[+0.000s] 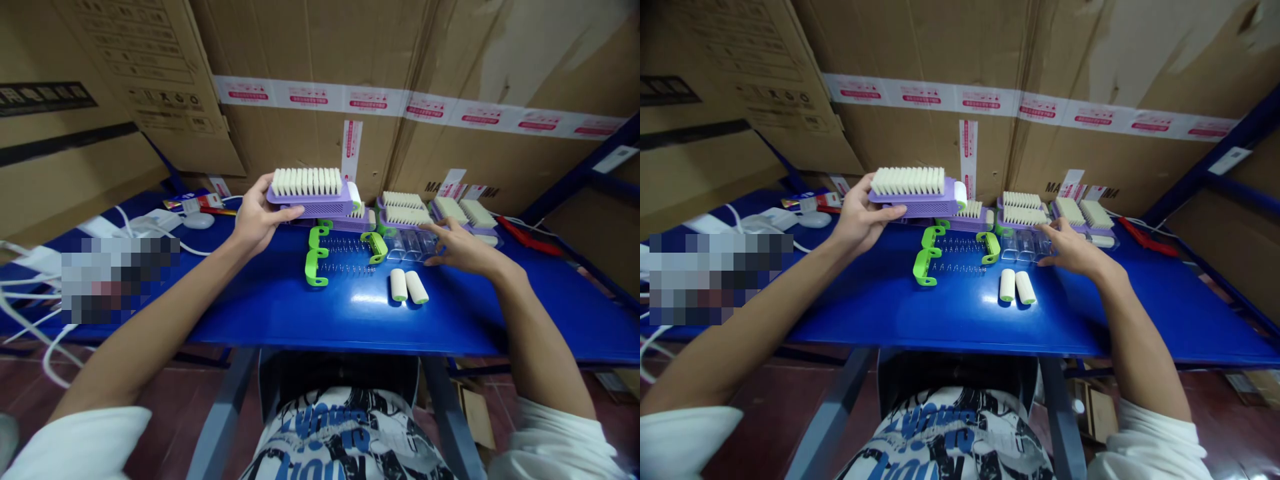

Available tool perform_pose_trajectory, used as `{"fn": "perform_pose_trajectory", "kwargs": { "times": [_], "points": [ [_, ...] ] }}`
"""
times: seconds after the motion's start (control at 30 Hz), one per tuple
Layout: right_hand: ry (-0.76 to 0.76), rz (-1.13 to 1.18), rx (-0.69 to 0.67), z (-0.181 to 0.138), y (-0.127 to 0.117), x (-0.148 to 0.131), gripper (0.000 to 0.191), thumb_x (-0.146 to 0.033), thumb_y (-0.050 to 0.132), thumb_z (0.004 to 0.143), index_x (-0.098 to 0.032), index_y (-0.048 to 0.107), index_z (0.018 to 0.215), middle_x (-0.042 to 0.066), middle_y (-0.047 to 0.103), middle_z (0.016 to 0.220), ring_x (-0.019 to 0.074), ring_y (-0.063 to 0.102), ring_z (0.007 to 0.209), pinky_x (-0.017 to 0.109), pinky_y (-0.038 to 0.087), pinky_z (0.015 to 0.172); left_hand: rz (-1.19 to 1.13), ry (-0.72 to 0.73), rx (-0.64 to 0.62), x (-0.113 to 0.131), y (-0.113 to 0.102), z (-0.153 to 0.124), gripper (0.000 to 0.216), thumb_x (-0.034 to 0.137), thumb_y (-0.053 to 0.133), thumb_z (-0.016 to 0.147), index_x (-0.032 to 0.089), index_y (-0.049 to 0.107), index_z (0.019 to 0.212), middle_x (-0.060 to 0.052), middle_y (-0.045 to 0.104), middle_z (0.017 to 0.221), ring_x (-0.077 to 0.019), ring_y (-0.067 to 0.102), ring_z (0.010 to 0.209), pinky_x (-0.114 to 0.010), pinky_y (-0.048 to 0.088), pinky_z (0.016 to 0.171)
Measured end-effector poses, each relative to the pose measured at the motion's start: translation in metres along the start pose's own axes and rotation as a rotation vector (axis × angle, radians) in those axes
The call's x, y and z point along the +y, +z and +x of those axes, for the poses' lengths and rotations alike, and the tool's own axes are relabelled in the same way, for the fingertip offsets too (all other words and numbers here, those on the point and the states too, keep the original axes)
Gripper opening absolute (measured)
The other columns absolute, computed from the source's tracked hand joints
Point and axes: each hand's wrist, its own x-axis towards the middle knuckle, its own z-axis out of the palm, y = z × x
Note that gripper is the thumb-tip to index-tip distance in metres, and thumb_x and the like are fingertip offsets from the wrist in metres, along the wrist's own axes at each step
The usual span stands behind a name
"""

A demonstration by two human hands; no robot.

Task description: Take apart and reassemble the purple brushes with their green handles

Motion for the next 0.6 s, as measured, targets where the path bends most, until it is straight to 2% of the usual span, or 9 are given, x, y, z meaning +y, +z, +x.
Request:
{"fn": "perform_pose_trajectory", "kwargs": {
  "times": [0.07, 0.13, 0.23, 0.33, 0.43, 0.5, 0.57, 0.6],
  "points": [
    [-0.017, 0.019, -0.007, 0.001, 0.001, 0.003, 0.092, -0.042, 0.088, 0.087, -0.026, 0.055, 0.171, 0.024, 0.054, 0.159, 0.0334, 0.08, 0.102, 0.062, 0.068, 0.107, -0.012, -0.023, -0.007, 0.001, 0.002, -0.002, 0.087, 0.033, 0.116, 0.052, 0.024, 0.074, 0.128, -0.008, 0.082, 0.133, -0.028, 0.079, 0.126, -0.037, 0.069, 0.111],
    [-0.063, 0.017, 0.006, 0.0, 0.001, 0.007, 0.097, -0.046, 0.091, 0.087, -0.029, 0.053, 0.174, 0.024, 0.054, 0.161, 0.0386, 0.079, 0.117, 0.061, 0.067, 0.11, -0.022, -0.04, -0.025, 0.003, 0.005, -0.004, 0.086, 0.032, 0.116, 0.054, 0.024, 0.074, 0.128, -0.008, 0.082, 0.133, -0.0275, 0.08, 0.126, -0.037, 0.069, 0.111],
    [-0.137, -0.032, 0.064, -0.003, -0.002, 0.015, 0.103, -0.055, 0.096, 0.085, -0.029, 0.054, 0.175, 0.025, 0.057, 0.161, 0.0501, 0.066, 0.145, 0.068, 0.057, 0.123, -0.057, -0.073, -0.057, 0.006, 0.008, -0.008, 0.082, 0.032, 0.115, 0.059, 0.023, 0.074, 0.13, -0.008, 0.083, 0.131, -0.0266, 0.08, 0.124, -0.035, 0.07, 0.108],
    [-0.148, -0.043, 0.16, -0.006, -0.008, 0.01, 0.117, -0.072, 0.095, 0.082, -0.026, 0.049, 0.18, 0.026, 0.055, 0.163, 0.0538, 0.058, 0.154, 0.076, 0.05, 0.13, -0.122, -0.135, -0.093, 0.012, 0.013, -0.012, 0.078, 0.033, 0.113, 0.065, 0.024, 0.073, 0.132, -0.008, 0.083, 0.13, -0.0283, 0.082, 0.122, -0.037, 0.073, 0.103],
    [-0.313, 0.128, 0.317, -0.007, -0.012, -0.028, 0.13, -0.085, 0.086, 0.085, -0.034, 0.027, 0.189, 0.022, 0.042, 0.175, 0.0474, 0.058, 0.157, 0.069, 0.059, 0.125, -0.202, -0.22, -0.185, 0.022, 0.022, -0.019, 0.068, 0.04, 0.107, 0.076, 0.022, 0.073, 0.132, -0.012, 0.084, 0.133, -0.035, 0.082, 0.127, -0.047, 0.075, 0.104],
    [-0.522, 0.254, 0.404, -0.004, -0.015, -0.069, 0.124, -0.083, 0.084, 0.09, -0.045, 0.02, 0.189, 0.016, 0.031, 0.186, 0.044, 0.052, 0.164, 0.065, 0.064, 0.121, -0.25, -0.274, -0.261, 0.028, 0.031, -0.025, 0.06, 0.047, 0.102, 0.085, 0.021, 0.073, 0.13, -0.014, 0.085, 0.131, -0.0384, 0.082, 0.129, -0.052, 0.076, 0.105],
    [-0.712, 0.262, 0.501, 0.002, -0.021, -0.112, 0.101, -0.075, 0.078, 0.1, -0.048, 0.032, 0.185, 0.011, 0.03, 0.19, 0.0432, 0.046, 0.17, 0.068, 0.063, 0.122, -0.283, -0.305, -0.313, 0.032, 0.039, -0.03, 0.057, 0.055, 0.098, 0.089, 0.019, 0.074, 0.128, -0.015, 0.086, 0.125, -0.0383, 0.083, 0.127, -0.048, 0.078, 0.099],
    [-0.786, 0.229, 0.551, 0.006, -0.025, -0.132, 0.086, -0.07, 0.074, 0.106, -0.048, 0.041, 0.181, 0.01, 0.036, 0.189, 0.042, 0.047, 0.17, 0.069, 0.06, 0.124, -0.295, -0.311, -0.322, 0.032, 0.042, -0.031, 0.058, 0.06, 0.096, 0.09, 0.019, 0.074, 0.126, -0.015, 0.086, 0.123, -0.0374, 0.084, 0.124, -0.044, 0.079, 0.093]
  ]
}}
